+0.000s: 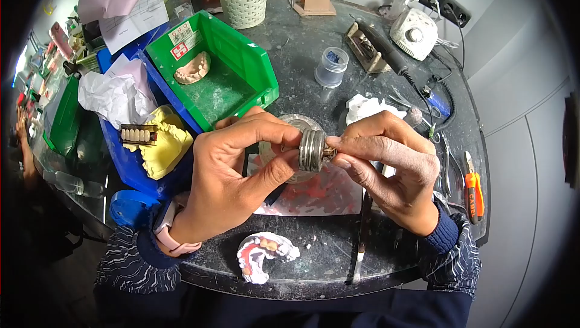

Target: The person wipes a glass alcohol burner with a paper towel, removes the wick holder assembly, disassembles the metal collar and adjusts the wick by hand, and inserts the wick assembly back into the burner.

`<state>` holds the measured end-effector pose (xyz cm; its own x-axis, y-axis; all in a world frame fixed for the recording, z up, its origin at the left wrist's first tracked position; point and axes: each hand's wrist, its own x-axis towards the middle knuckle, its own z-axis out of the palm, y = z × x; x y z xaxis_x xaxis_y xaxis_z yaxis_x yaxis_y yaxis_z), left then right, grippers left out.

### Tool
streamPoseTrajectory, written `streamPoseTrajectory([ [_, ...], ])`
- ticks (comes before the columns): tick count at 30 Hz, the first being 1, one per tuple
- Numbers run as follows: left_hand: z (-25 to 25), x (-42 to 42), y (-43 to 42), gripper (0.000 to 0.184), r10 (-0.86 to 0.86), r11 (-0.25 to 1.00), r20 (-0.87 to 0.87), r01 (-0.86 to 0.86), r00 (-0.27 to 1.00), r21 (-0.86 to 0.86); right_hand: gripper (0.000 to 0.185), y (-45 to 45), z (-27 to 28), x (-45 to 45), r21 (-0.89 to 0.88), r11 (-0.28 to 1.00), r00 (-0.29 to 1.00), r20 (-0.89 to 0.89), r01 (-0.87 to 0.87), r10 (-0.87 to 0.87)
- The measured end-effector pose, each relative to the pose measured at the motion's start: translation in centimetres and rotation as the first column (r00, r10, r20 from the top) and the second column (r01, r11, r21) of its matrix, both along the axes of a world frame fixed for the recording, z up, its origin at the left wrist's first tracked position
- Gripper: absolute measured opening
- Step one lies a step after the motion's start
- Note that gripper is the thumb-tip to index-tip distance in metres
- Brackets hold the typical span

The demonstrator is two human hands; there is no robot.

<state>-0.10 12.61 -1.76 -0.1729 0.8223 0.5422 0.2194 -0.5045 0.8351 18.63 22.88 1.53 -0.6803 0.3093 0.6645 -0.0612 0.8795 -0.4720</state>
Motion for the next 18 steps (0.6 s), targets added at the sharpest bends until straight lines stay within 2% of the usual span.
streamPoseTrajectory([
  [1, 0.0, 0.0, 0.0, 0.018, 0.004, 1.0, -0.005, -0.004, 1.0, 0.002, 0.017, -0.1, 0.0, 0.0, 0.015, 1.0, 1.0, 0.001, 0.001, -0.001],
  [4, 0.0, -0.1, 0.0, 0.016, 0.015, 1.0, -0.054, -0.015, 0.998, 0.015, 0.025, -1.2, 0.4, 0.3, -0.149, 0.984, 0.994, 0.056, 0.096, -0.089],
  [7, 0.3, -0.3, -0.1, 0.015, 0.032, 0.999, -0.135, -0.027, 0.99, 0.039, 0.026, -0.9, -0.6, 0.6, -0.172, 0.985, 0.999, -0.026, 0.023, -0.028],
  [12, 0.4, -0.2, -0.2, 0.017, 0.092, 0.994, -0.162, -0.08, 0.983, 0.077, 0.016, -1.1, -0.5, 0.4, -0.48, 0.875, 0.996, -0.085, -0.063, 0.026],
  [15, 0.3, -0.3, -0.2, 0.018, 0.103, 0.992, -0.18, -0.087, 0.978, 0.092, 0.017, -0.8, -0.7, 0.3, -0.489, 0.868, 0.995, -0.093, -0.084, 0.044],
  [18, 0.2, -0.3, -0.2, 0.019, 0.103, 0.992, -0.183, -0.088, 0.978, 0.089, 0.019, -0.1, -0.8, 0.4, -0.351, 0.931, 0.993, -0.089, -0.101, 0.074],
])
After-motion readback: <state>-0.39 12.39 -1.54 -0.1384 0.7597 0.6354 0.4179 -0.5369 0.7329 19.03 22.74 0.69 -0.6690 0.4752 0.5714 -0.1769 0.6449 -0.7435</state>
